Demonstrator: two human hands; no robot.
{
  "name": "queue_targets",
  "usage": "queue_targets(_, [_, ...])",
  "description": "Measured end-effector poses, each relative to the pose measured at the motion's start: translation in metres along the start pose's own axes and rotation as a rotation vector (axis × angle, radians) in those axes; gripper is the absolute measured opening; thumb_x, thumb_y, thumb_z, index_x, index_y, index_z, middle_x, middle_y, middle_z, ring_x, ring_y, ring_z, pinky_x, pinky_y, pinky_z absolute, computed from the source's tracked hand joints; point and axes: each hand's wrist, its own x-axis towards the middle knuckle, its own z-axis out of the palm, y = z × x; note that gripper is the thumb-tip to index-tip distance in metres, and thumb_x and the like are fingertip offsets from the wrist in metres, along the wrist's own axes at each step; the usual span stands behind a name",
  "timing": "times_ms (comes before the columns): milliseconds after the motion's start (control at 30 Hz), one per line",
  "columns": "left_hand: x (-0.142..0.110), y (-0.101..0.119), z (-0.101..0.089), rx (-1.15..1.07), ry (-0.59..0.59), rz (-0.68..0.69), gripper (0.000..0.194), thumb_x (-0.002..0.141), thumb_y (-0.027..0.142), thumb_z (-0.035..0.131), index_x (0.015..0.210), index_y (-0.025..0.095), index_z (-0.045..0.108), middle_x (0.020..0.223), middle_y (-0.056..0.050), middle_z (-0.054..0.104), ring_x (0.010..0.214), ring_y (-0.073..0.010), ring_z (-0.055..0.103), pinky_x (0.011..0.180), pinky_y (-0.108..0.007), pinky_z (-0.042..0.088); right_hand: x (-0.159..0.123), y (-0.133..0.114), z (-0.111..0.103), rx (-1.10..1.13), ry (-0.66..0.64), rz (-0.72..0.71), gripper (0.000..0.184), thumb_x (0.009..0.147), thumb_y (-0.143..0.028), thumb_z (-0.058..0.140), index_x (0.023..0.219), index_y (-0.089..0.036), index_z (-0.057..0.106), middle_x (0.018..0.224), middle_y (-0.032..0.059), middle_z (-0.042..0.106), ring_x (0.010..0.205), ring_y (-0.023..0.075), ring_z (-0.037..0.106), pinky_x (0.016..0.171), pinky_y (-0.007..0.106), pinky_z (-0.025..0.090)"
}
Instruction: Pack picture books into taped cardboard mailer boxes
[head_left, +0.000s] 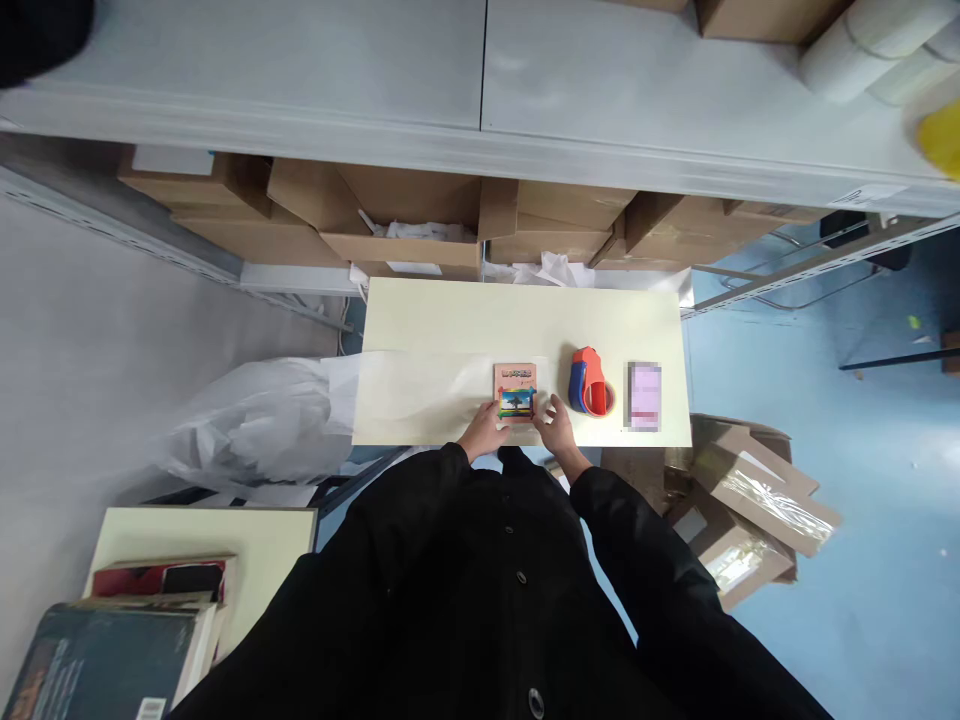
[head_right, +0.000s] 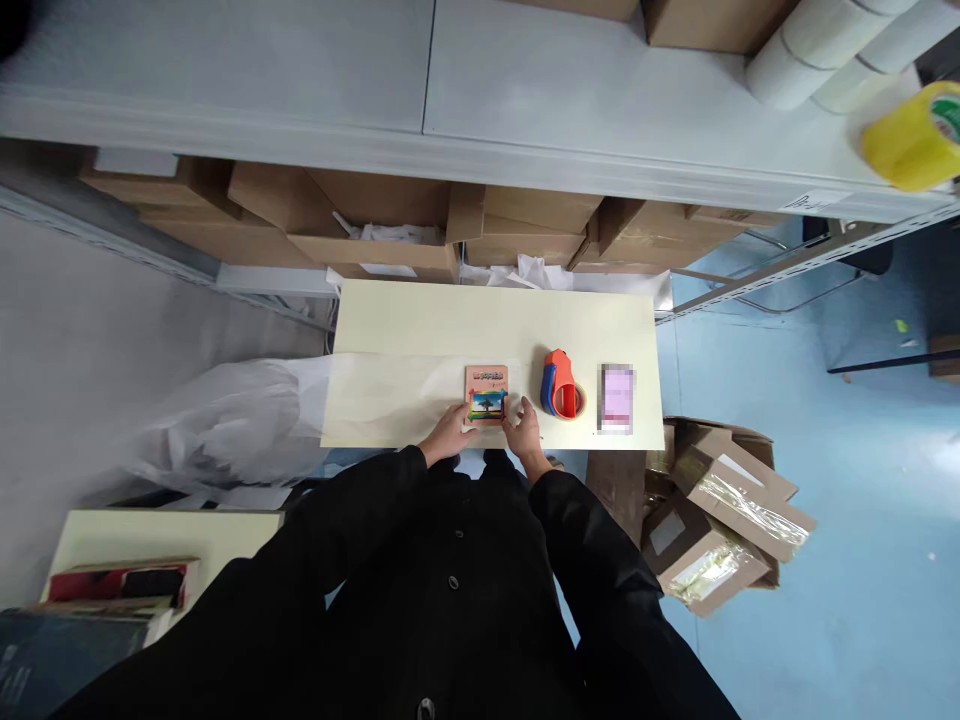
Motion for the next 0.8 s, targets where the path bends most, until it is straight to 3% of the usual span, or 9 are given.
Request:
queue_targets(100, [0.000,-0.002,0.004,-0.026,0.015,-0.017,0.053,0.075,0.018,0.057,0.127,0.013,0.048,0.125,-0.016,0.052,0.120,-0.0293,0.051,0.105,-0.041,0.039,0.006,0.004,0.002,0.023,-0.007,0.086,0.069,0.070,-0.033,0.061,0.134,-0.015,0.041,0.121,0.0172,0.059,0.087,0.0225,0.064,0.074,0.036,0.054])
queue_targets(233, [-0.002,-0.004,0.004,0.068,0.010,-0.018,0.060,0.079,0.023,0.055,0.135,0.012,0.039,0.139,-0.019,0.042,0.135,-0.0309,0.035,0.108,-0.043,0.034,0.019,0.005,0.000,0.001,0.001,0.151,0.060,0.067,-0.031,0.064,0.123,-0.015,0.052,0.107,0.0129,0.065,0.090,0.0238,0.062,0.080,0.037,0.051])
queue_targets(400, [0.003,-0.001,0.002,0.339,-0.075,0.114,0.061,0.075,0.025,0.061,0.131,0.006,0.043,0.147,-0.025,0.031,0.140,-0.0359,0.025,0.109,-0.046,0.029,0.026,0.000,-0.001,-0.190,0.036,0.028,0.040,0.069,-0.027,0.060,0.107,-0.014,0.061,0.110,0.0158,0.063,0.110,0.0299,0.055,0.096,0.044,0.042])
queue_targets(600, [0.005,-0.004,-0.002,0.508,-0.112,0.193,0.059,0.074,0.024,0.061,0.128,0.009,0.045,0.150,-0.024,0.028,0.142,-0.0358,0.020,0.109,-0.051,0.028,0.009,0.000,0.000,-0.202,0.057,-0.092,0.044,0.069,-0.022,0.058,0.112,-0.012,0.060,0.119,0.0185,0.057,0.118,0.0292,0.050,0.101,0.043,0.040])
queue_targets(800, [0.006,-0.004,0.000,0.510,-0.109,0.164,0.058,0.076,0.030,0.061,0.128,0.010,0.044,0.152,-0.023,0.026,0.142,-0.0365,0.021,0.108,-0.051,0.030,0.008,-0.001,0.004,0.073,0.039,0.066,0.067,0.068,-0.030,0.060,0.130,-0.014,0.044,0.124,0.0189,0.054,0.085,0.0214,0.063,0.073,0.035,0.053])
